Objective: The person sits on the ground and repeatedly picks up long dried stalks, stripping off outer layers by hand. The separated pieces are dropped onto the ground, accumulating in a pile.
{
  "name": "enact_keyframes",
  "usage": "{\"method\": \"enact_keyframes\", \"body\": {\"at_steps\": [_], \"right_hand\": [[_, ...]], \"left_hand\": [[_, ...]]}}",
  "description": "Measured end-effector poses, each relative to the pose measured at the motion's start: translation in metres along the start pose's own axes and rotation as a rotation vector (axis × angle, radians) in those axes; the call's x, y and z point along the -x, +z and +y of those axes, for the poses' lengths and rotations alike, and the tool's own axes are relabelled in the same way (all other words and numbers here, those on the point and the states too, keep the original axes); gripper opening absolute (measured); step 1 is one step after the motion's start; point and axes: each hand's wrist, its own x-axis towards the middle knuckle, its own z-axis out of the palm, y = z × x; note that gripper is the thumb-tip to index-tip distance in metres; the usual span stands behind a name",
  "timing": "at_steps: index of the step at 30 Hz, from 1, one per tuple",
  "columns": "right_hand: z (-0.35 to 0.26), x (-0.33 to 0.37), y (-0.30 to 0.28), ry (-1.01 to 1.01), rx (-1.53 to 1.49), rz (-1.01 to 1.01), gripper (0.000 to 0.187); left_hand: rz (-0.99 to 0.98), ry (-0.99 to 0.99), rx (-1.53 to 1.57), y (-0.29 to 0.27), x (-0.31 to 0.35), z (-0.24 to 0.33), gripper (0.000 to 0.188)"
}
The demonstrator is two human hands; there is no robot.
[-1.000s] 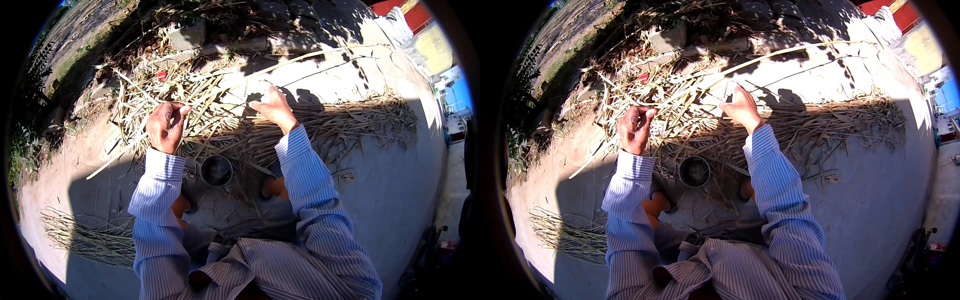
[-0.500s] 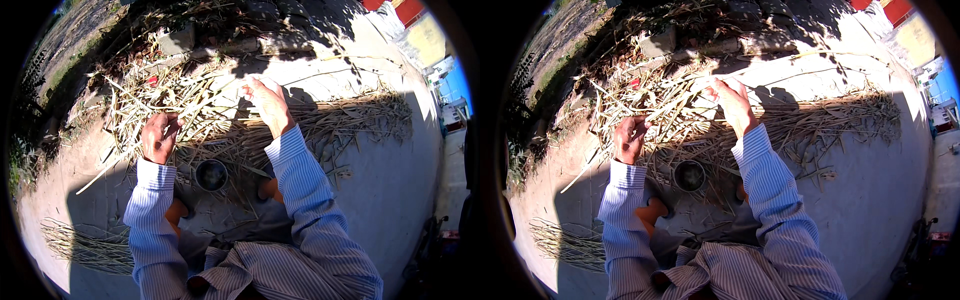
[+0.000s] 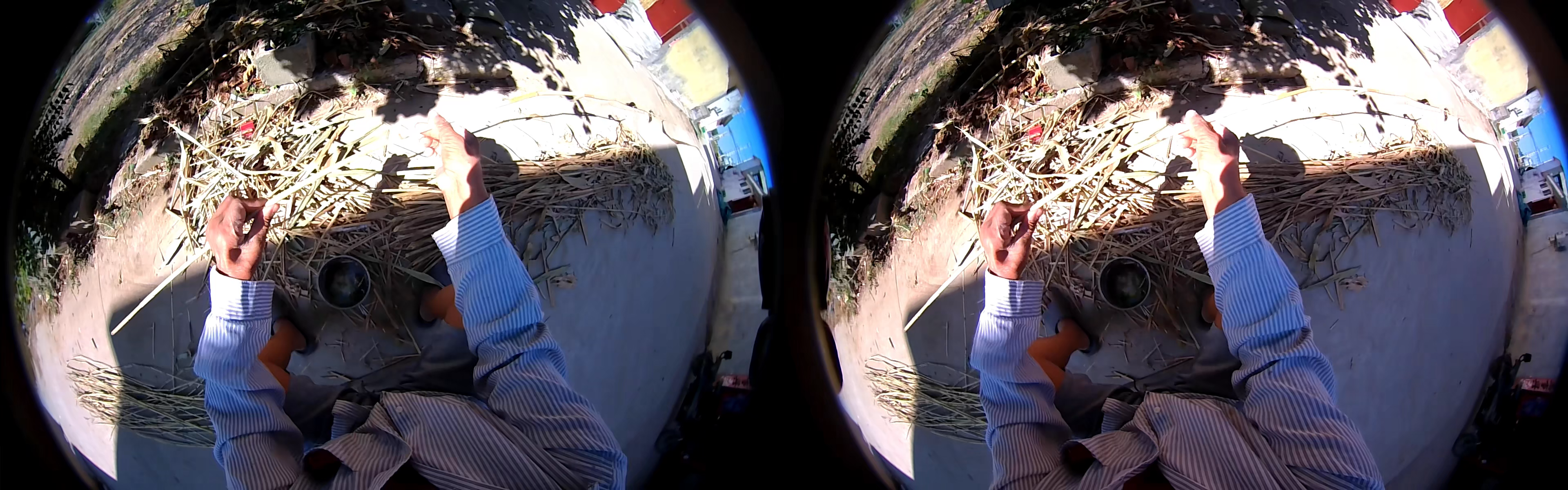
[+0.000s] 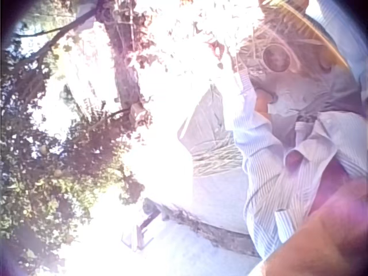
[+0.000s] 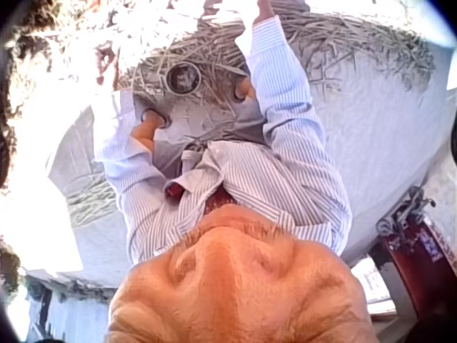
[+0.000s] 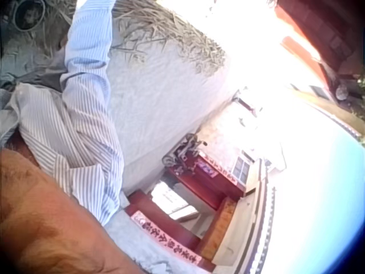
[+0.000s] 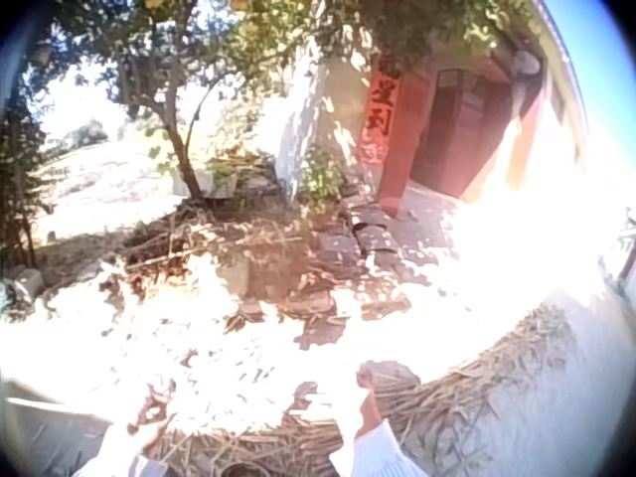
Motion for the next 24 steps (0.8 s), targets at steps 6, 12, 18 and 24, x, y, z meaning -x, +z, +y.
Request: {"method": "enact_keyframes", "body": {"at_steps": [6,12,18,24], "right_hand": [[0.003,-0.001,0.000,0.085,0.000,0.052,0.022],[-0.013,-0.014,-0.019,-0.049,-0.083,0.045,0.027],[0.039,0.031,0.029,0.024,0.002,-0.333,0.031],[0.004,0.009,0.006,-0.091,0.001,-0.198,0.033]], "left_hand": [[-0.066,0.239,-0.096,-0.013,-0.004,0.017,0.019],[-0.136,-0.092,-0.186,-0.050,0.003,-0.057,0.019],[-0.225,0.196,-0.213,0.014,-0.017,0.000,0.027],[-0.325,-0.158,-0.028,0.000,-0.021,-0.030,0.017]]}}
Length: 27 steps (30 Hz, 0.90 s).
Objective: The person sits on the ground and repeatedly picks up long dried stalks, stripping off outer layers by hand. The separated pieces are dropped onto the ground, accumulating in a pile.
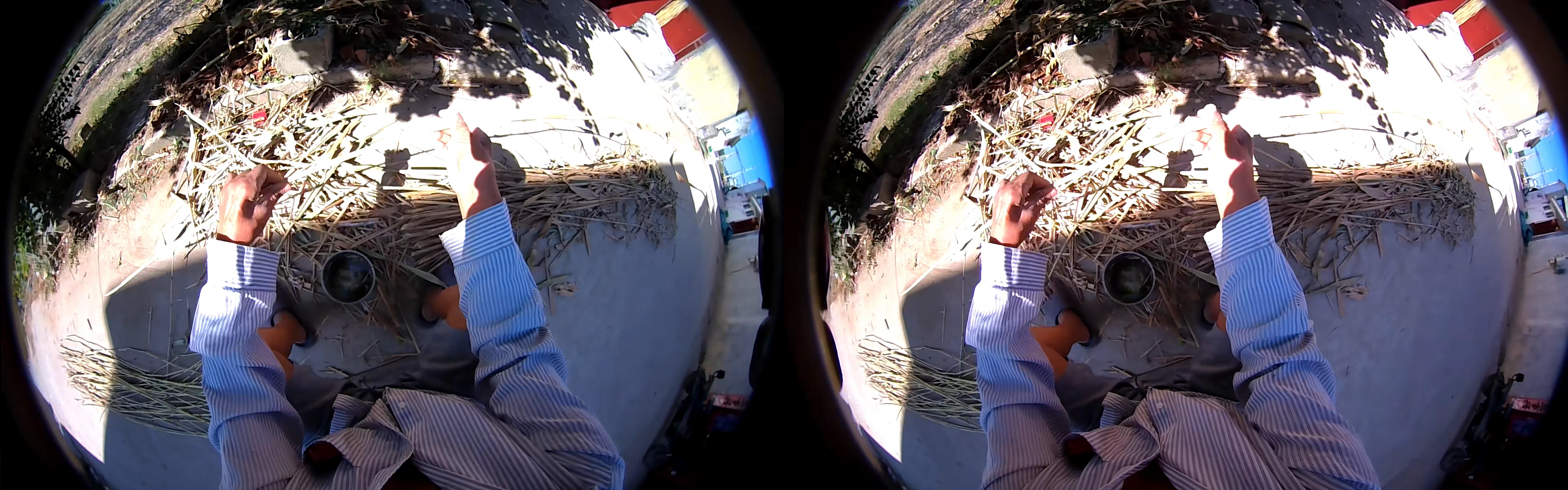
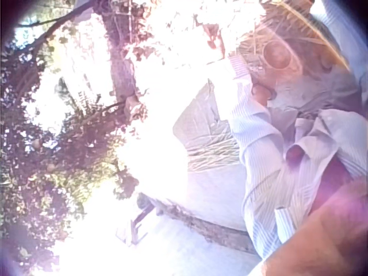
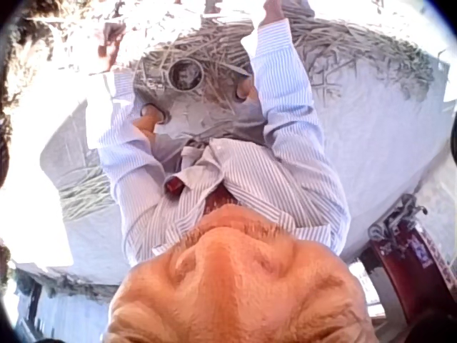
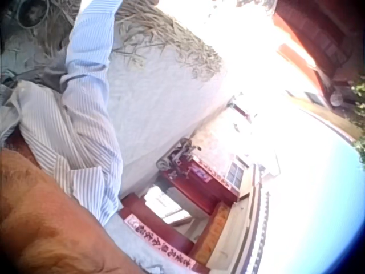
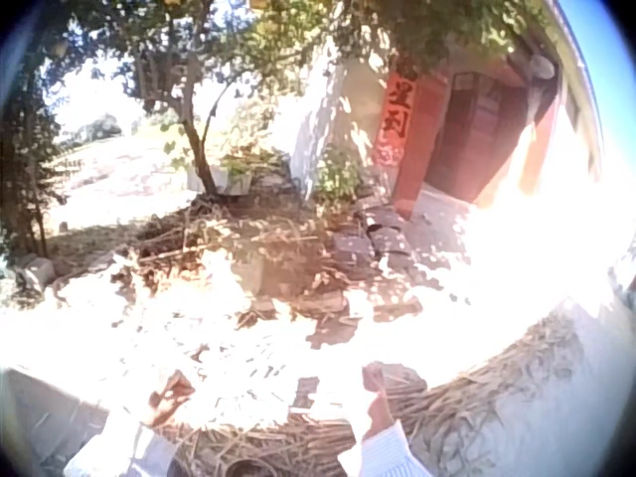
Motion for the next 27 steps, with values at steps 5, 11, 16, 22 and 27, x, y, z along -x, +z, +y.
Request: {"method": "enact_keyframes", "body": {"at_steps": [5,11,16,22,27], "right_hand": [[0.001,-0.018,-0.015,0.083,-0.025,0.047,0.045],[0.023,0.023,0.030,0.175,0.010,-0.203,0.035],[0.011,0.019,0.018,0.177,0.372,-0.484,0.027],[0.024,-0.002,-0.008,-0.118,1.344,-0.185,0.031],[0.003,-0.022,-0.033,0.044,-0.123,-0.350,0.058]], "left_hand": [[-0.071,-0.015,-0.054,-0.007,0.003,-0.014,0.020],[0.098,0.229,-0.044,0.029,-0.014,0.048,0.021],[0.061,-0.147,0.378,0.027,-0.009,0.026,0.025],[0.008,-0.199,0.379,0.012,-0.007,0.023,0.022],[-0.083,-0.276,0.468,-0.010,0.000,0.013,0.021]]}}
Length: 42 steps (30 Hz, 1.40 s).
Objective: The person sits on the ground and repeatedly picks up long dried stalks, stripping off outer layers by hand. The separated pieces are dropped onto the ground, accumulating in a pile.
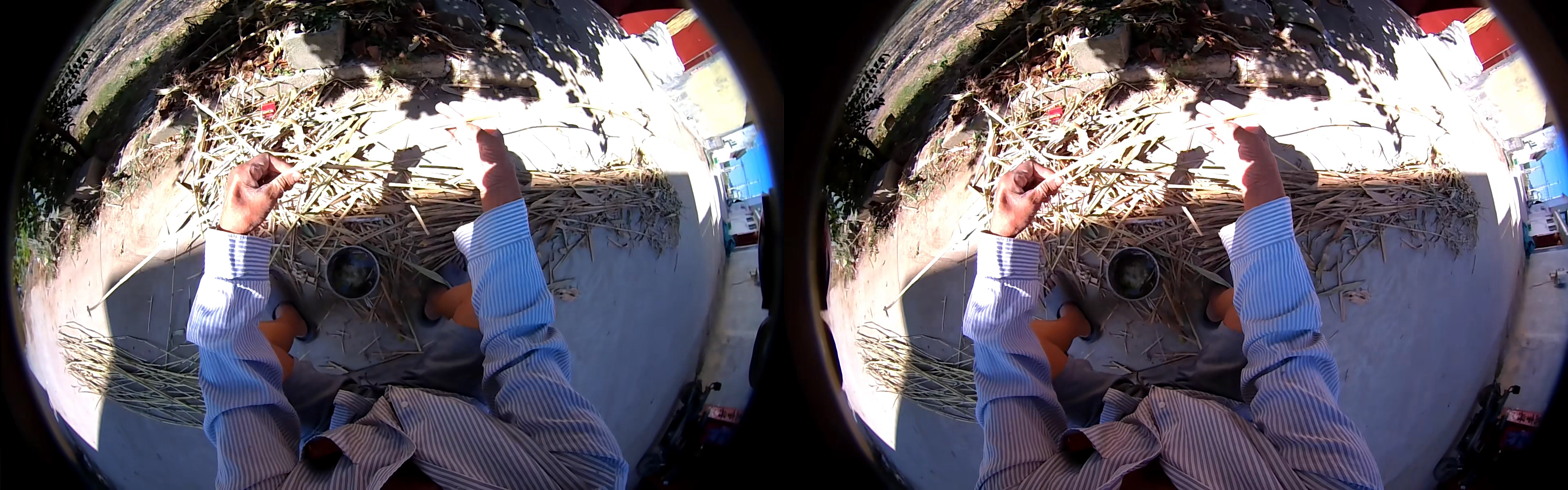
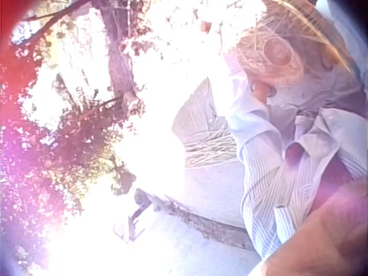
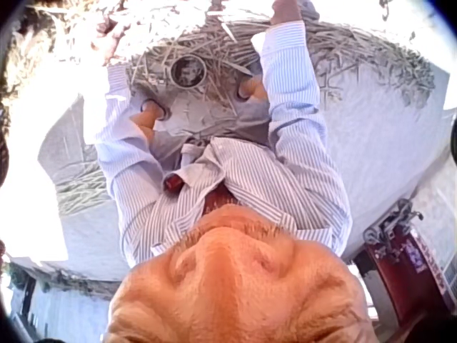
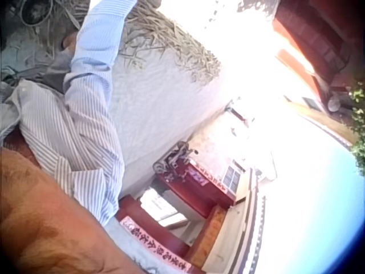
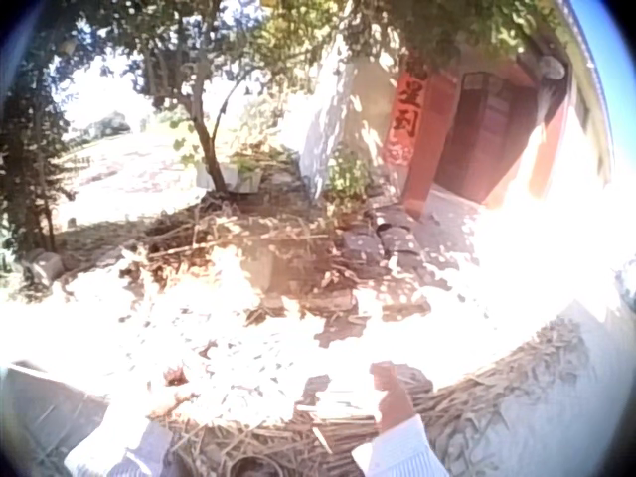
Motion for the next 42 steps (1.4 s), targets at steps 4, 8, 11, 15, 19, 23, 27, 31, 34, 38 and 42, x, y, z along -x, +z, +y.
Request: {"method": "enact_keyframes", "body": {"at_steps": [4,8,11,15,19,23,27,31,34,38,42], "right_hand": [[-0.008,-0.009,-0.016,-0.069,0.130,0.203,0.044],[0.007,0.003,0.037,-0.114,0.221,0.078,0.042],[0.019,0.015,0.077,-0.137,0.249,0.087,0.042],[0.020,0.018,0.080,-0.263,0.271,0.250,0.030],[0.012,0.017,0.078,-0.248,0.315,0.351,0.026],[0.014,0.013,0.056,-0.200,0.246,0.423,0.032],[0.006,0.018,0.050,-0.136,0.119,0.408,0.034],[0.005,0.019,0.047,-0.174,0.104,0.437,0.031],[0.005,0.017,0.047,-0.189,0.105,0.427,0.029],[0.005,0.018,0.043,-0.183,0.132,0.420,0.029],[0.001,0.018,0.040,-0.177,0.141,0.411,0.027]], "left_hand": [[-0.046,-0.078,0.020,-0.035,-0.009,-0.031,0.023],[0.181,0.145,-0.095,-0.020,-0.012,-0.035,0.027],[0.312,0.465,-0.380,0.023,-0.020,-0.013,0.024],[0.311,0.605,-0.385,0.046,-0.030,-0.015,0.017],[0.293,0.481,-0.183,0.059,-0.031,-0.012,0.018],[0.373,0.324,0.571,0.044,-0.036,0.007,0.014],[0.565,0.440,0.431,-0.011,-0.043,-0.010,0.012],[0.760,0.425,-0.877,-0.029,-0.038,-0.012,0.031],[0.426,0.489,-0.695,-0.017,-0.035,0.008,0.037],[0.107,0.531,-0.586,0.010,-0.035,0.011,0.035],[0.120,0.587,-0.456,0.028,-0.040,0.004,0.023]]}}
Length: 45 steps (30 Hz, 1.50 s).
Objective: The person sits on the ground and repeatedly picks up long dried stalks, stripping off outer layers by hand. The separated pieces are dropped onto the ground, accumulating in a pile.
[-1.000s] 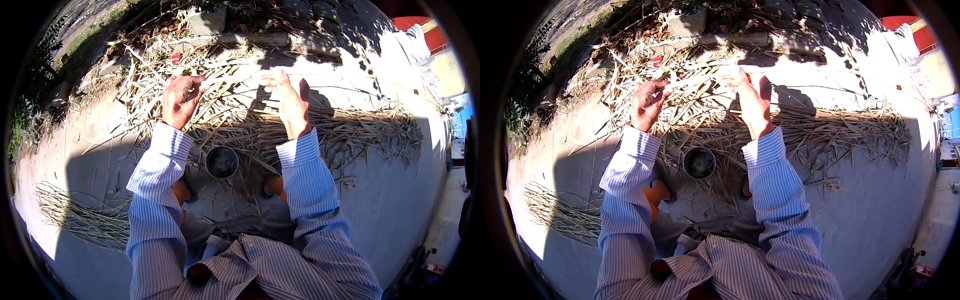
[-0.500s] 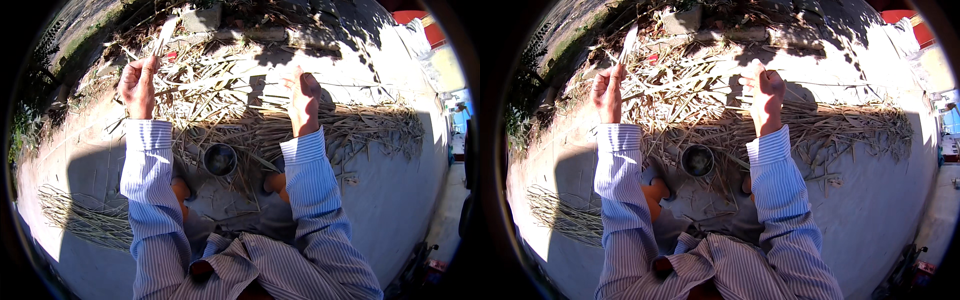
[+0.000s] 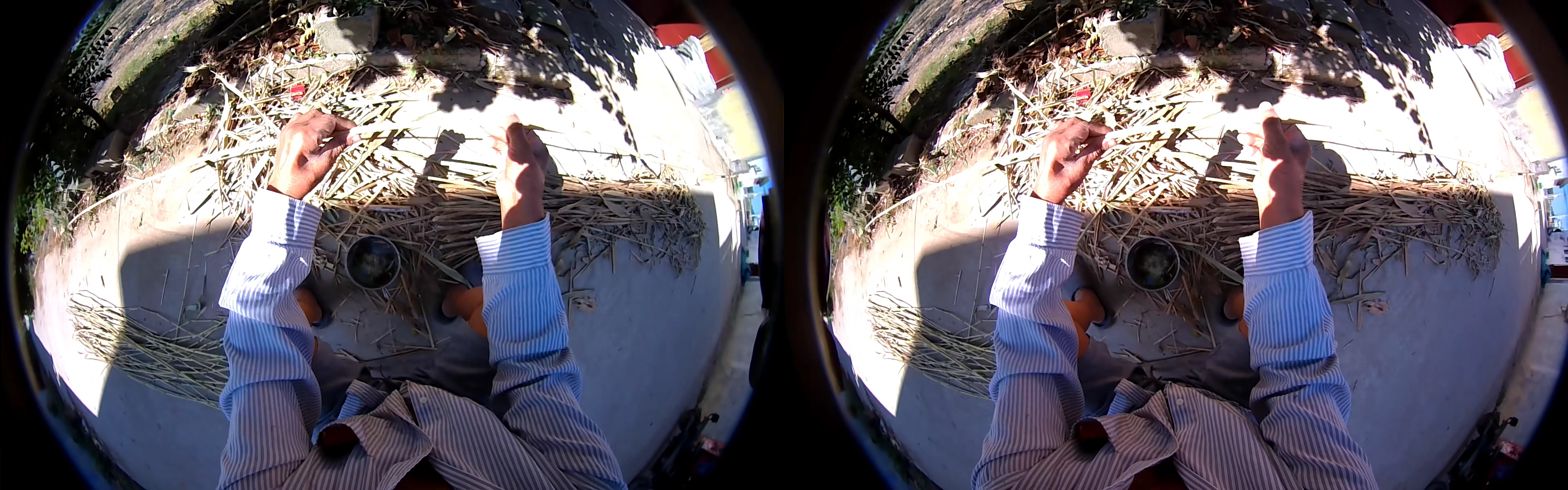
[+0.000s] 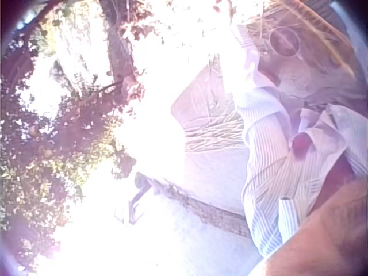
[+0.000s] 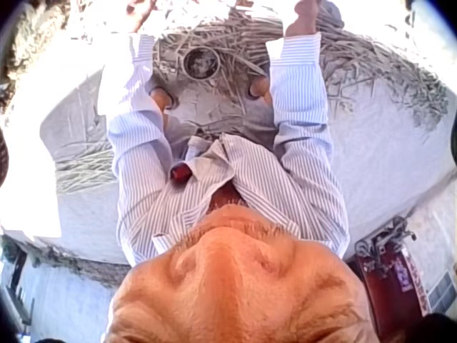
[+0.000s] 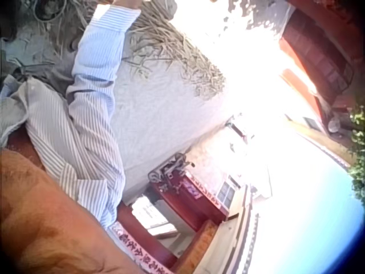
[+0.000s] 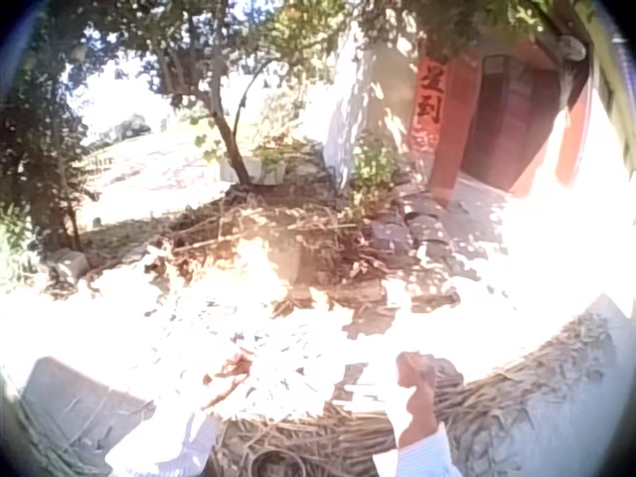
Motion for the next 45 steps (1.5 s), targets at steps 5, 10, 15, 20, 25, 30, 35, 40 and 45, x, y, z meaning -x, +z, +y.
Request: {"method": "enact_keyframes", "body": {"at_steps": [5,10,15,20,25,30,35,40,45], "right_hand": [[-0.001,-0.008,-0.020,0.000,-0.027,-0.047,0.017],[-0.003,-0.003,-0.014,0.016,-0.020,-0.034,0.017],[0.004,-0.007,-0.022,-0.020,-0.064,-0.090,0.024],[0.003,-0.003,-0.001,-0.011,0.051,-0.010,0.043],[-0.005,-0.036,-0.046,-0.051,0.182,0.068,0.034],[0.001,0.004,0.007,0.005,0.048,-0.037,0.030],[0.030,0.033,0.037,0.240,-0.072,-0.301,0.032],[0.008,0.002,0.007,0.180,-0.025,-0.026,0.022],[0.022,0.013,0.018,0.159,0.023,-0.095,0.028]], "left_hand": [[0.232,-0.554,0.997,0.014,0.002,0.007,0.013],[0.592,-0.356,0.733,-0.030,0.013,-0.055,0.018],[0.245,-0.001,-0.456,-0.033,0.000,0.001,0.036],[-0.113,0.023,-0.181,-0.023,0.007,-0.009,0.018],[0.005,-0.090,-0.530,-0.026,0.029,-0.059,0.013],[-0.002,-0.074,-0.519,-0.019,0.031,-0.061,0.013],[-0.001,0.066,-0.094,0.018,-0.007,0.038,0.017],[-0.055,-0.227,0.083,0.000,0.003,0.017,0.027],[-0.075,-0.301,0.131,0.023,0.021,0.006,0.029]]}}
